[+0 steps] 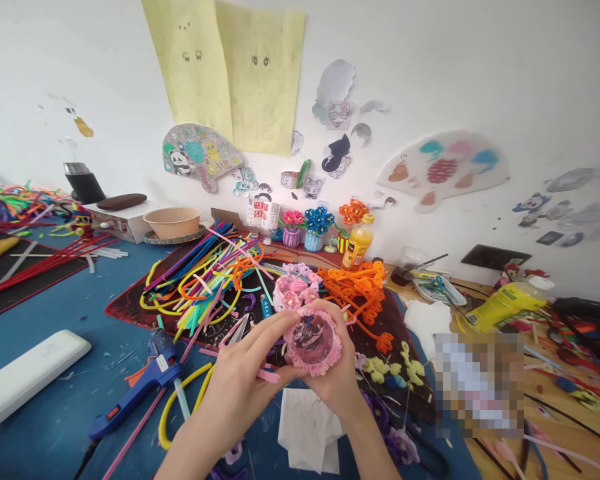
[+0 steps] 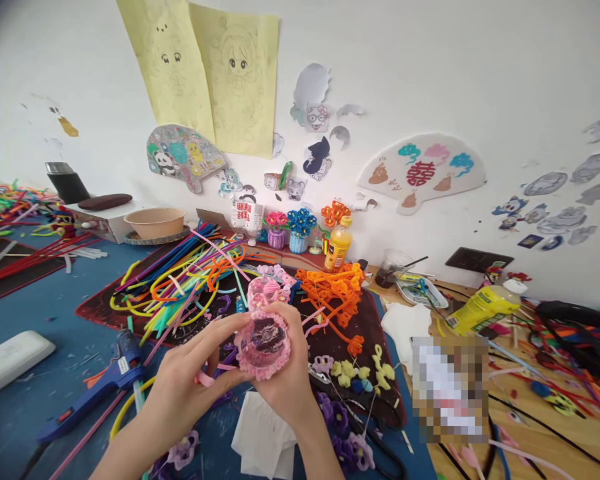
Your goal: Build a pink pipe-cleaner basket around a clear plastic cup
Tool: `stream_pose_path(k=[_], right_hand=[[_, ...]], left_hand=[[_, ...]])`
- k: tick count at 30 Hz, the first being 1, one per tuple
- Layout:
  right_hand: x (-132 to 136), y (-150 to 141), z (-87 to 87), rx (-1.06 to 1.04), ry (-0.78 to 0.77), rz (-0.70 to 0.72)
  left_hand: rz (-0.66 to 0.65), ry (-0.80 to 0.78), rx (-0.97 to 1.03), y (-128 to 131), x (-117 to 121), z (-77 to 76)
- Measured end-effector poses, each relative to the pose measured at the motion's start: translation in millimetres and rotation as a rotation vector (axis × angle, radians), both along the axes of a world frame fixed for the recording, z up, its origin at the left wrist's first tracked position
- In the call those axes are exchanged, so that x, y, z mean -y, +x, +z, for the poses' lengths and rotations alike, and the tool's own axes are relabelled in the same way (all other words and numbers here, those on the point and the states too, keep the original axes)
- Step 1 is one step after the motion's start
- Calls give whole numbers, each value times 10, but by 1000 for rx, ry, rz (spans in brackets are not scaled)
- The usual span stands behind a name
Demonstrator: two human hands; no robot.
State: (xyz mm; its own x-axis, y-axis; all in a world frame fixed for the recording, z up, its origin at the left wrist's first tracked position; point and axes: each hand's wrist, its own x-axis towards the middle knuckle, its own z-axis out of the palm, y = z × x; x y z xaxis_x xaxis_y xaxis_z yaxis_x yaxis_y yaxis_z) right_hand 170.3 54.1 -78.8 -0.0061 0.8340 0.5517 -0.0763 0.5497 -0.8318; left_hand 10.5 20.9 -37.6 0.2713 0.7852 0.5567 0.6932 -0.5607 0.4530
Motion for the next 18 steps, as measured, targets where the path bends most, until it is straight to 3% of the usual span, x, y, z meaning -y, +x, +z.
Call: stream_pose_path(k=[5, 11, 18], right_hand=[[13, 7, 32, 42, 17, -7], [22, 11, 72, 118, 69, -33], [18, 6, 64, 174, 97, -60]], left_hand=[[59, -123, 176, 26, 12, 107], [208, -6, 147, 103, -22, 185], [361, 152, 7, 257, 19, 141]])
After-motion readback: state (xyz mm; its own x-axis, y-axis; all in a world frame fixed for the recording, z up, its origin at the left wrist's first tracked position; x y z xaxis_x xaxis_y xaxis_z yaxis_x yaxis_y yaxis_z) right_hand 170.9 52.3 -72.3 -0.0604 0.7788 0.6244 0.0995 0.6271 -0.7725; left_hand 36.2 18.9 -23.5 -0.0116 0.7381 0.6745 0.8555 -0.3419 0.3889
